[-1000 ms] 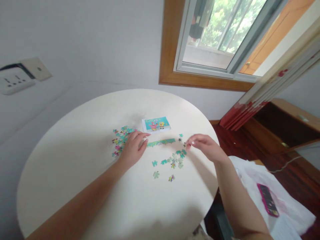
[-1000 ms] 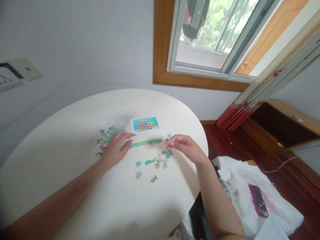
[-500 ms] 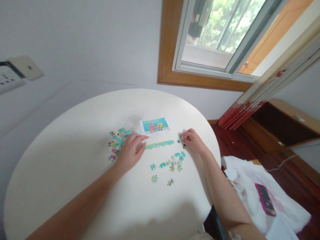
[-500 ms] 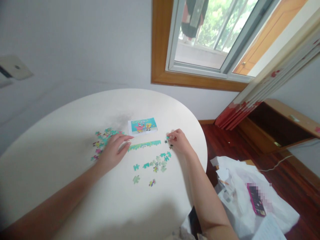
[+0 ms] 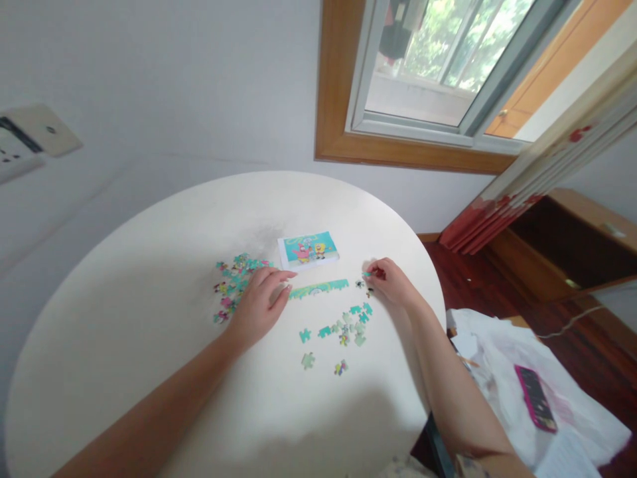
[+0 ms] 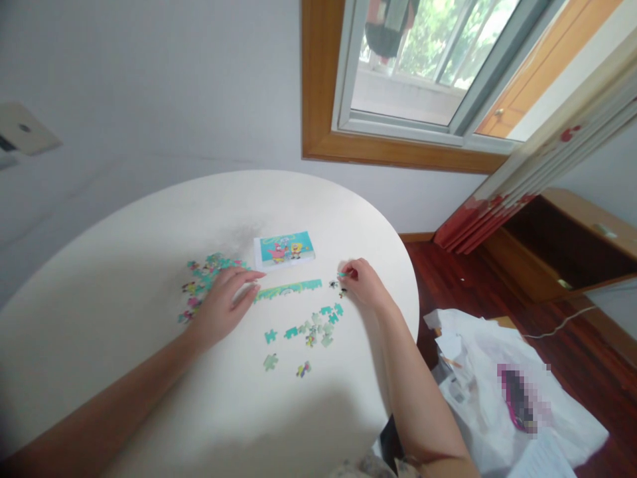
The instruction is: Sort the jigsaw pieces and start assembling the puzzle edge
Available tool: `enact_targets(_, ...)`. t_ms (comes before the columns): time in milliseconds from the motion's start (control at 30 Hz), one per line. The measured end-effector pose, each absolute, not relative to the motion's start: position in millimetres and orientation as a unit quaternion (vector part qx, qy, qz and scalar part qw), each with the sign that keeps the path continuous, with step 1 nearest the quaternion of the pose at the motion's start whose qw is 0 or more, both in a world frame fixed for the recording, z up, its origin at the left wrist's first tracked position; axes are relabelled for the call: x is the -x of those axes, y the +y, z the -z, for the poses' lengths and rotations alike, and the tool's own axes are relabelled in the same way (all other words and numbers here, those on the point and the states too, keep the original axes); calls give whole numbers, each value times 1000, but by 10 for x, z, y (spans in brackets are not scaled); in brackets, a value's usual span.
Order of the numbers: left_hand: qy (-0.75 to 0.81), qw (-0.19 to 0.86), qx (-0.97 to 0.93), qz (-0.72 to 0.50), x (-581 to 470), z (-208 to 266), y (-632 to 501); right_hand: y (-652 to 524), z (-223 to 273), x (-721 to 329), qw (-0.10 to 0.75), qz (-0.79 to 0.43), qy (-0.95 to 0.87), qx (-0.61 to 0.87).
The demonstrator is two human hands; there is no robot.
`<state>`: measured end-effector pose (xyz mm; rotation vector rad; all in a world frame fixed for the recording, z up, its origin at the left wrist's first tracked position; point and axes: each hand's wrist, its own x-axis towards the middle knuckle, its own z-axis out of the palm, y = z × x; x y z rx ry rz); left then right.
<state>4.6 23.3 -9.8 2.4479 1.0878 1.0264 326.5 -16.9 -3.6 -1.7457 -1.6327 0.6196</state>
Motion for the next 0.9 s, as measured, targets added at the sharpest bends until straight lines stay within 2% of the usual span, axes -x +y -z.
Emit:
enact_targets(200,371,136,-846,-358,-45,90,220,-228,-3,-3277,341,-255,-610,668)
enact_targets(367,372,141,-849,-347,-35,81,221,-273,-70,-3276,393,-254,-584,663)
enact_targets(567,371,149,-849,-346,-38,65,221,-341,-162,-3095,450,-388,-517,616)
enact_targets(733,370,148,-849,-346,-37,74,217,-370,-181,-2973,453,-442,-490,600)
enact_targets(900,370,151,-849,-346,-29,73,219,-363,-152,-2966,436,-439,-496,609)
